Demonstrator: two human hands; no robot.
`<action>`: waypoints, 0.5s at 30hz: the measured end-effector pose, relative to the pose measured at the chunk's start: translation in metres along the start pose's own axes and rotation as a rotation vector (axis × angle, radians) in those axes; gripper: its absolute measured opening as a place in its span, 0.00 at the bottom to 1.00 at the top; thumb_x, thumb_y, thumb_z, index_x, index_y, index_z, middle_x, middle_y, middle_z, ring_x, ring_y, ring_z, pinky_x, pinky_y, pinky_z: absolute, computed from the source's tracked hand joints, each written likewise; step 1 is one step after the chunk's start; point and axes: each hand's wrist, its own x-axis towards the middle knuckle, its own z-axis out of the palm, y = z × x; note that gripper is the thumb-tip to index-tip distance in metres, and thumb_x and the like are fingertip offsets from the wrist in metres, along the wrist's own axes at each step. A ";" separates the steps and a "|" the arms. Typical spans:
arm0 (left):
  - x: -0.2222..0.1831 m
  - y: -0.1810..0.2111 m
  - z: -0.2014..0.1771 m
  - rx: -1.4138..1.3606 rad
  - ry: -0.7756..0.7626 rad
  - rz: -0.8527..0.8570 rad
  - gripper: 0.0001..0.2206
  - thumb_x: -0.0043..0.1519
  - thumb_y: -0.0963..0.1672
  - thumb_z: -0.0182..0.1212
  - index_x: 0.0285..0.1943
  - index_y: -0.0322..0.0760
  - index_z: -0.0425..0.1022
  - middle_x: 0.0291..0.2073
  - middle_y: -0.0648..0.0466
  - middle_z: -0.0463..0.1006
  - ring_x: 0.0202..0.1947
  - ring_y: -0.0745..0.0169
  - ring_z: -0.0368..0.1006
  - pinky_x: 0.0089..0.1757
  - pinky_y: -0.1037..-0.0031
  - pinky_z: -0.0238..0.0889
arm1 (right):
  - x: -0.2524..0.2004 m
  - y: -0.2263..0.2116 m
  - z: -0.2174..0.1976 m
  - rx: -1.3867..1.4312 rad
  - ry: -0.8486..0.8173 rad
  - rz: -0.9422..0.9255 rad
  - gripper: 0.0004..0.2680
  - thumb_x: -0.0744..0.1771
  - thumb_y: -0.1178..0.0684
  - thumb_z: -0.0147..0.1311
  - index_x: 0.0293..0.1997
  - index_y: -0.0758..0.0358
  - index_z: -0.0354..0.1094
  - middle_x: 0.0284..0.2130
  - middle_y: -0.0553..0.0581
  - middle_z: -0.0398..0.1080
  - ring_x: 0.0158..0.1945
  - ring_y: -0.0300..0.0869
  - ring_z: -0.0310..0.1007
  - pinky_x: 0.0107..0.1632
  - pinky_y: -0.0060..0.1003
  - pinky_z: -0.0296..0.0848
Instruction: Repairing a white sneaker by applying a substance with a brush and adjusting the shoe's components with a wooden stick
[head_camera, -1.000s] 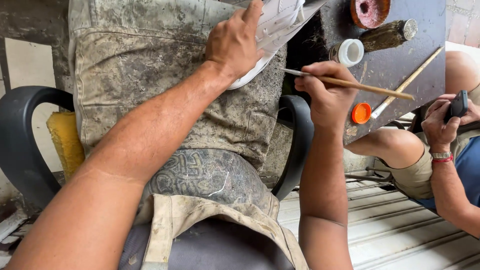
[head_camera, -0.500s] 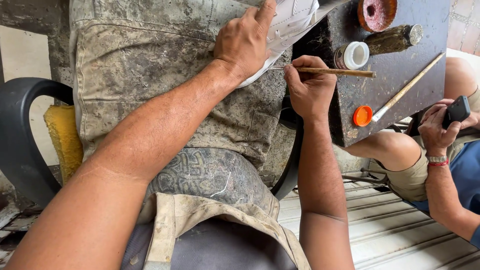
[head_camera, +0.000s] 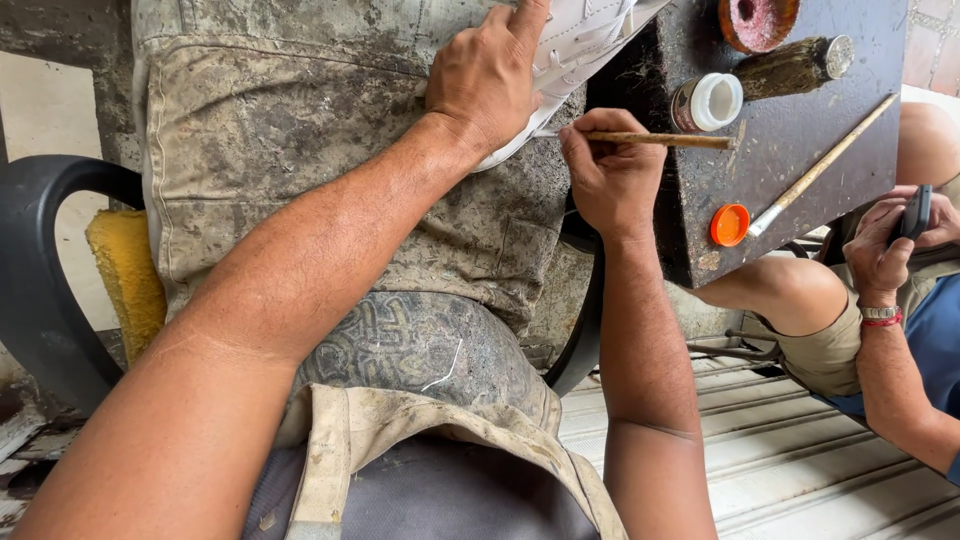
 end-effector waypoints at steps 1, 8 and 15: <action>0.000 0.001 -0.003 -0.022 0.013 0.003 0.45 0.49 0.49 0.84 0.71 0.47 0.53 0.43 0.45 0.76 0.33 0.36 0.79 0.31 0.49 0.72 | 0.001 0.000 0.000 0.008 0.029 -0.024 0.05 0.68 0.64 0.61 0.37 0.61 0.70 0.26 0.50 0.69 0.28 0.31 0.64 0.31 0.25 0.62; 0.001 0.001 -0.004 -0.025 -0.020 -0.012 0.46 0.51 0.49 0.84 0.72 0.46 0.50 0.43 0.45 0.77 0.35 0.38 0.80 0.33 0.51 0.74 | 0.002 0.002 -0.001 -0.015 0.078 -0.039 0.04 0.68 0.63 0.62 0.37 0.61 0.70 0.26 0.50 0.70 0.28 0.31 0.65 0.30 0.25 0.63; 0.003 0.000 -0.001 0.006 -0.021 -0.005 0.48 0.49 0.52 0.85 0.74 0.47 0.50 0.43 0.45 0.77 0.36 0.36 0.79 0.34 0.49 0.72 | -0.001 0.004 0.000 0.072 -0.046 -0.007 0.05 0.68 0.64 0.61 0.36 0.61 0.68 0.26 0.50 0.68 0.27 0.30 0.62 0.30 0.24 0.61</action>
